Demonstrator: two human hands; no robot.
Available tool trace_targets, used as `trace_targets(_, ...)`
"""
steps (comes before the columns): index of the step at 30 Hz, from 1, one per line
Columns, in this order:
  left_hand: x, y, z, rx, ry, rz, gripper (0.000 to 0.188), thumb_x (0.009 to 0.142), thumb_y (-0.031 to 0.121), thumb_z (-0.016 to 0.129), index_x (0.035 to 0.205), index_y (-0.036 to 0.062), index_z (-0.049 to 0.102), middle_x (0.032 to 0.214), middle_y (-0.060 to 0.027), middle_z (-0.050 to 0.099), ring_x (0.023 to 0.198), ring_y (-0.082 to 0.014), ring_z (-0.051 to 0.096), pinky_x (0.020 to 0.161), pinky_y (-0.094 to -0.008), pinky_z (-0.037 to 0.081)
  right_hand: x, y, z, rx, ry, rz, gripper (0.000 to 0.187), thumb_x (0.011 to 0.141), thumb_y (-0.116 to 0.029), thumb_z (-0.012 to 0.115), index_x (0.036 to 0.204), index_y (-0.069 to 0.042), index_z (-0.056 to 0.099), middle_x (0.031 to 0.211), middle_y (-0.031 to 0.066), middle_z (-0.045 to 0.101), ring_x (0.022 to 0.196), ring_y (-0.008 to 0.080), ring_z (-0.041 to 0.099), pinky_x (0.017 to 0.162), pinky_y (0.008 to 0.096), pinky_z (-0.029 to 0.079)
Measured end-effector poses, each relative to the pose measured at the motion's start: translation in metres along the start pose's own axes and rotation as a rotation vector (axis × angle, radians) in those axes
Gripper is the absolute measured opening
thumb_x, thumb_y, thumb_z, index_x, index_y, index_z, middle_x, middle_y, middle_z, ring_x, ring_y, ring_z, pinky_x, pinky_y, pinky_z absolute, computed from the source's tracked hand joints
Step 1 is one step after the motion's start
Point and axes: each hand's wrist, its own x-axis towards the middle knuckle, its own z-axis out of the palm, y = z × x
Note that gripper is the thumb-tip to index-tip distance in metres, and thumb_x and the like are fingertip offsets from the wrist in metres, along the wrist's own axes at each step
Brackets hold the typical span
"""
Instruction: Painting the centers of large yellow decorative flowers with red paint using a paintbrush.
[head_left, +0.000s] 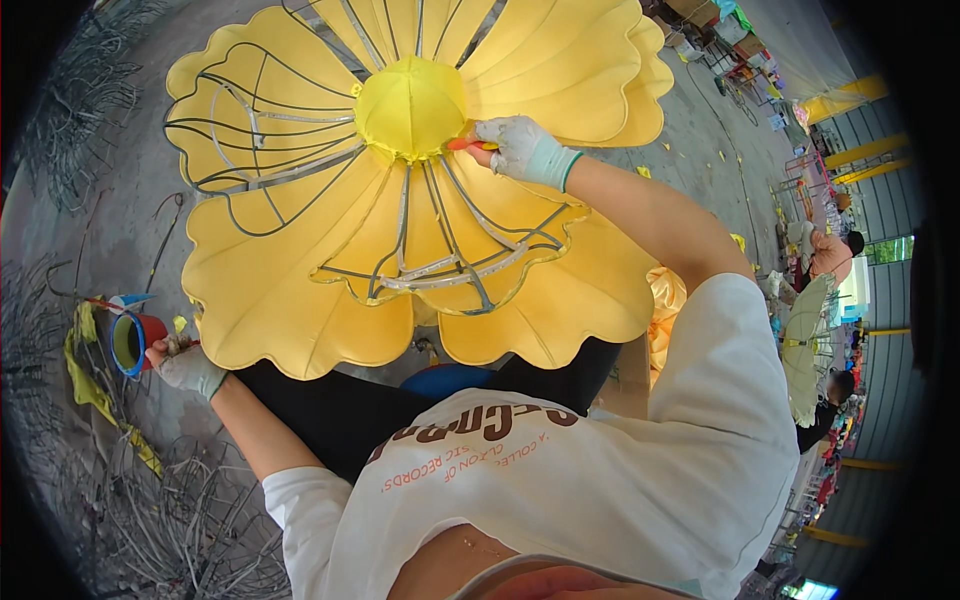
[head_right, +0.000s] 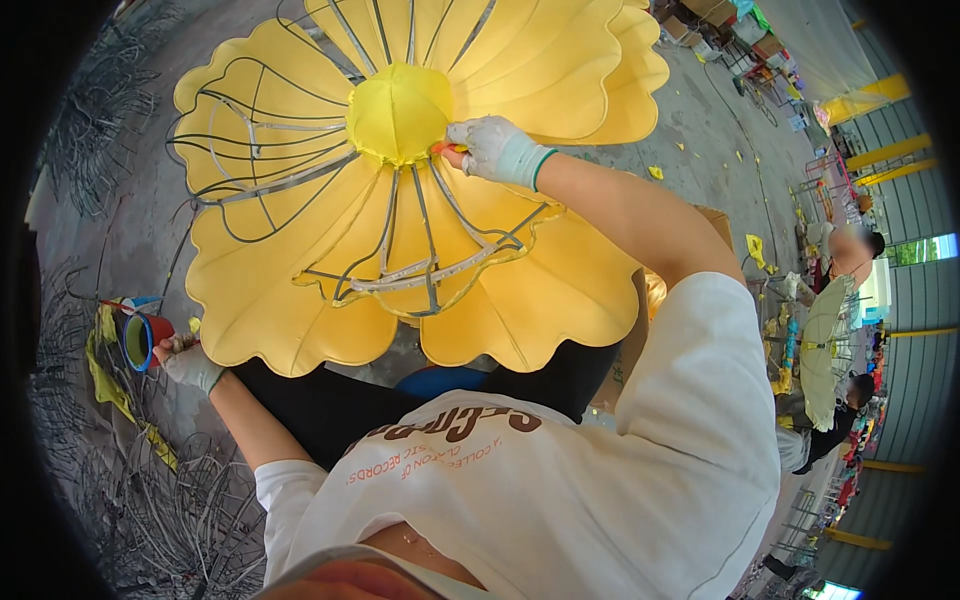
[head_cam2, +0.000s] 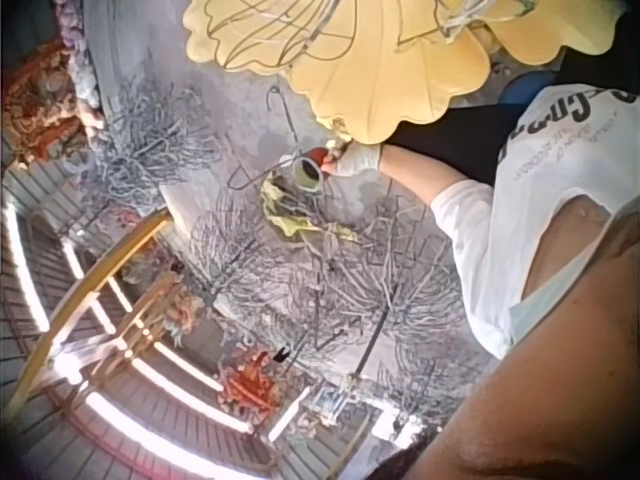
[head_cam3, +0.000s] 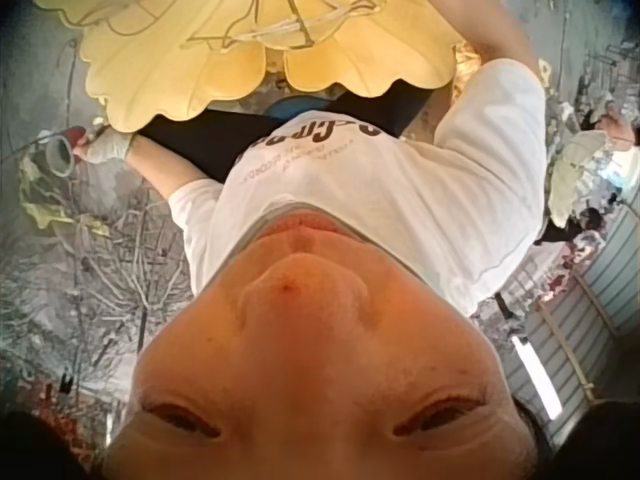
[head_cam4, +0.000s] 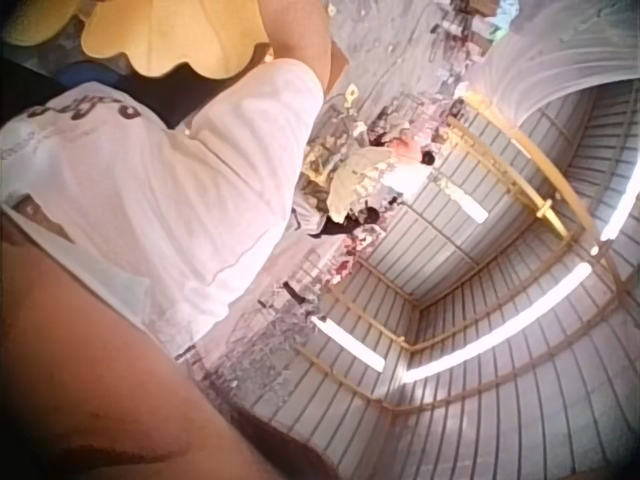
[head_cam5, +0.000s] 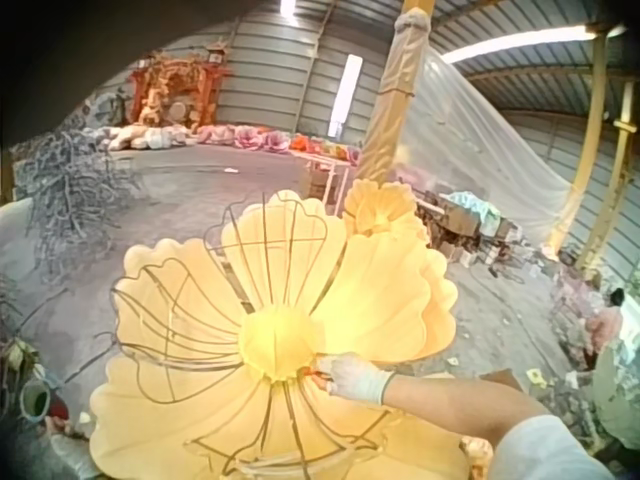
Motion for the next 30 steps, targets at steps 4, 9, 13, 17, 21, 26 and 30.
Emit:
trace_targets(4, 0.001, -0.002, -0.002, -0.015, -0.009, 0.004, 0.029, 0.089, 0.031, 0.055, 0.063, 0.0193, 0.050, 0.058, 0.0083, 0.048, 0.050, -0.0061, 0.039, 0.051, -0.0223, 0.028, -0.002, 0.002, 0.000, -0.097, -0.086, 0.030, 0.024, 0.088, -0.032, 0.055, 0.090, -0.009, 0.062, 0.082, 0.0089, 0.068, 0.070, 0.0290, 0.062, 0.065, 0.0323, 0.050)
trace_targets(9, -0.003, -0.002, 0.006, -0.074, 0.081, 0.007, 0.030, 0.090, 0.034, 0.056, 0.064, 0.0187, 0.051, 0.059, 0.0079, 0.049, 0.050, -0.0064, 0.039, 0.051, -0.0225, 0.028, 0.002, -0.004, -0.001, -0.103, -0.103, 0.048, 0.027, 0.088, -0.034, 0.054, 0.090, -0.008, 0.061, 0.082, 0.0084, 0.068, 0.071, 0.0294, 0.062, 0.064, 0.0330, 0.050)
trace_targets(13, -0.004, -0.003, 0.004, -0.054, -0.003, -0.049, 0.029, 0.092, 0.032, 0.053, 0.066, 0.0174, 0.050, 0.062, 0.0066, 0.048, 0.054, -0.0078, 0.040, 0.053, -0.0219, 0.027, 0.003, -0.001, -0.007, -0.224, -0.168, 0.168, 0.028, 0.088, -0.035, 0.053, 0.088, -0.008, 0.060, 0.082, 0.0080, 0.068, 0.072, 0.0291, 0.063, 0.064, 0.0330, 0.050)
trace_targets(17, 0.002, -0.007, 0.000, -0.048, -0.016, -0.023, 0.029, 0.092, 0.032, 0.053, 0.067, 0.0172, 0.050, 0.063, 0.0068, 0.048, 0.055, -0.0076, 0.040, 0.054, -0.0217, 0.028, -0.001, -0.001, 0.000, -0.210, -0.050, 0.101, 0.020, 0.083, -0.027, 0.060, 0.082, -0.007, 0.063, 0.074, 0.0081, 0.065, 0.060, 0.0276, 0.057, 0.057, 0.0326, 0.047)
trace_targets(21, 0.001, -0.007, 0.002, -0.033, -0.003, -0.010, 0.029, 0.092, 0.033, 0.054, 0.067, 0.0171, 0.050, 0.063, 0.0069, 0.048, 0.055, -0.0076, 0.040, 0.054, -0.0218, 0.029, 0.004, -0.006, -0.007, -0.047, -0.010, 0.212, 0.018, 0.082, -0.024, 0.062, 0.081, -0.006, 0.063, 0.071, 0.0085, 0.064, 0.056, 0.0275, 0.054, 0.055, 0.0321, 0.046)
trace_targets(26, -0.003, -0.006, 0.007, -0.016, 0.016, -0.005, 0.030, 0.092, 0.033, 0.054, 0.067, 0.0171, 0.049, 0.063, 0.0070, 0.048, 0.055, -0.0077, 0.040, 0.055, -0.0219, 0.030, 0.013, -0.021, -0.035, 0.102, -0.149, 0.405, 0.017, 0.082, -0.023, 0.060, 0.080, -0.006, 0.063, 0.070, 0.0090, 0.063, 0.055, 0.0270, 0.051, 0.055, 0.0309, 0.045)
trace_targets(30, -0.004, -0.006, 0.009, -0.011, 0.011, -0.011, 0.030, 0.092, 0.033, 0.054, 0.066, 0.0174, 0.049, 0.063, 0.0070, 0.049, 0.055, -0.0078, 0.041, 0.055, -0.0217, 0.030, 0.017, -0.017, -0.037, 0.079, -0.212, 0.432, 0.017, 0.083, -0.021, 0.059, 0.080, -0.005, 0.062, 0.068, 0.0095, 0.062, 0.055, 0.0256, 0.050, 0.055, 0.0301, 0.044)
